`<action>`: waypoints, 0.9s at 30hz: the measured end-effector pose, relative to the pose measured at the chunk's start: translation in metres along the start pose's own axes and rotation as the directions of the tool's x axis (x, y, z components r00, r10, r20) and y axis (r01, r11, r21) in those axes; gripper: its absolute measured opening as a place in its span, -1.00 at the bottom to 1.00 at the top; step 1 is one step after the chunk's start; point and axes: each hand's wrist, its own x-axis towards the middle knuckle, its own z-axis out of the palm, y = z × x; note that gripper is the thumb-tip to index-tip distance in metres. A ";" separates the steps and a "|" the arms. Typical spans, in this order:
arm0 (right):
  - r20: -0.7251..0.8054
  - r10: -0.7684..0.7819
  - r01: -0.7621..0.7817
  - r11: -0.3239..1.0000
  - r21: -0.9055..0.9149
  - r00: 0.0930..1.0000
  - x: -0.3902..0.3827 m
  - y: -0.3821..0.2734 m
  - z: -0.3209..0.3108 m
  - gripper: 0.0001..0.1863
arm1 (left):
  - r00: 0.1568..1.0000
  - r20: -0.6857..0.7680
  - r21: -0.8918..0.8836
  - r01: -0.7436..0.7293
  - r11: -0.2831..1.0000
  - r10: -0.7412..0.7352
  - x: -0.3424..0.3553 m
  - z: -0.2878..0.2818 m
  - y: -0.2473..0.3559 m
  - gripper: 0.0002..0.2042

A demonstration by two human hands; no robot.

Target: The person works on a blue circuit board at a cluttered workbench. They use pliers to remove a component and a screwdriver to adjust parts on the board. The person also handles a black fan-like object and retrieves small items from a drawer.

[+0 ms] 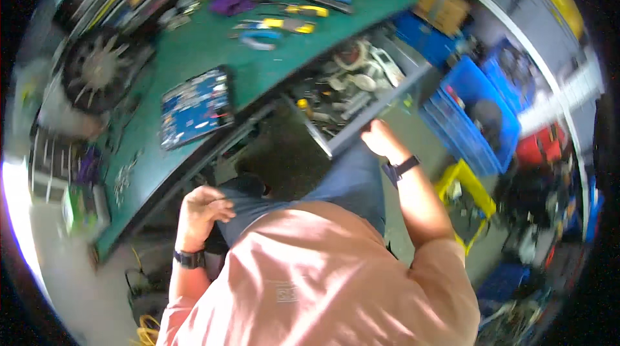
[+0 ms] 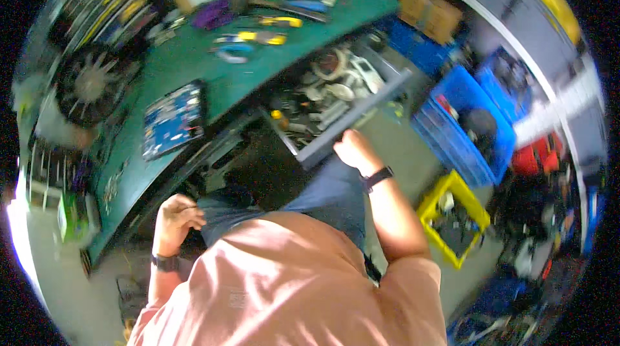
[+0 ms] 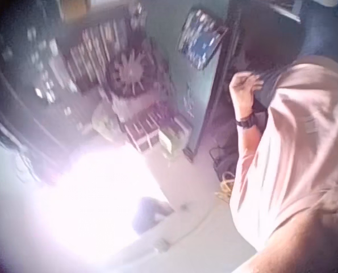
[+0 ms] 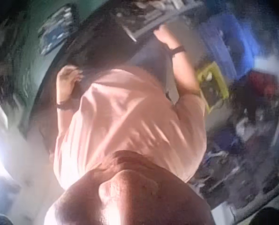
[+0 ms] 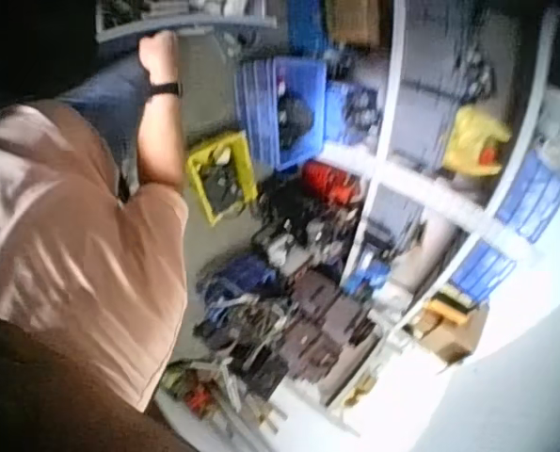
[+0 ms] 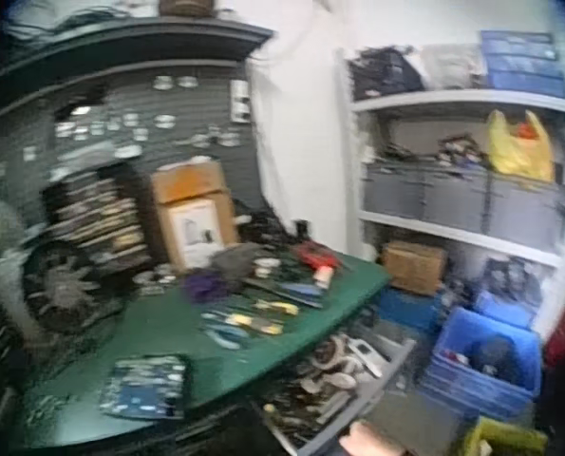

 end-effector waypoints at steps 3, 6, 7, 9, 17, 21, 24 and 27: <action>0.145 0.137 -0.126 0.989 -0.081 0.980 0.044 -0.020 0.013 -0.80 | 1.000 0.015 -0.134 0.012 0.991 -0.011 -0.009 -0.009 -0.006 -0.90; -0.009 0.003 -0.004 0.993 -0.120 1.000 0.106 0.031 0.071 -0.81 | 0.992 -0.018 -0.118 -0.130 0.985 0.128 -0.009 -0.015 -0.008 -0.95; -0.025 -0.022 0.020 0.996 -0.090 0.999 0.116 0.022 0.077 -0.80 | 0.985 -0.025 -0.109 -0.173 0.979 0.171 -0.010 -0.019 -0.007 -0.95; -0.044 -0.040 0.041 0.999 0.004 0.998 0.139 0.006 0.086 -0.80 | 0.960 -0.040 -0.052 -0.281 0.958 0.279 -0.008 -0.029 -0.009 -0.93; 0.267 0.036 -0.049 0.998 0.043 0.963 0.172 -0.064 0.095 -0.66 | 0.969 -0.068 -0.213 -0.247 0.945 0.237 0.003 -0.064 0.015 -0.89; 0.142 -0.561 0.560 0.703 -0.439 0.816 0.185 -0.028 0.105 -0.54 | 0.948 -0.040 -0.172 -0.317 0.933 0.315 0.009 -0.077 0.040 -0.88; 0.160 -0.494 0.517 0.781 -0.349 0.855 0.189 -0.022 0.102 -0.53 | 0.916 -0.066 -0.063 -0.399 0.915 0.395 0.017 -0.084 0.049 -0.88; 0.379 -0.267 0.423 0.800 -0.425 0.886 0.167 -0.064 0.090 -0.54 | 0.936 -0.110 -0.072 -0.343 0.936 0.335 0.016 -0.089 0.048 -0.87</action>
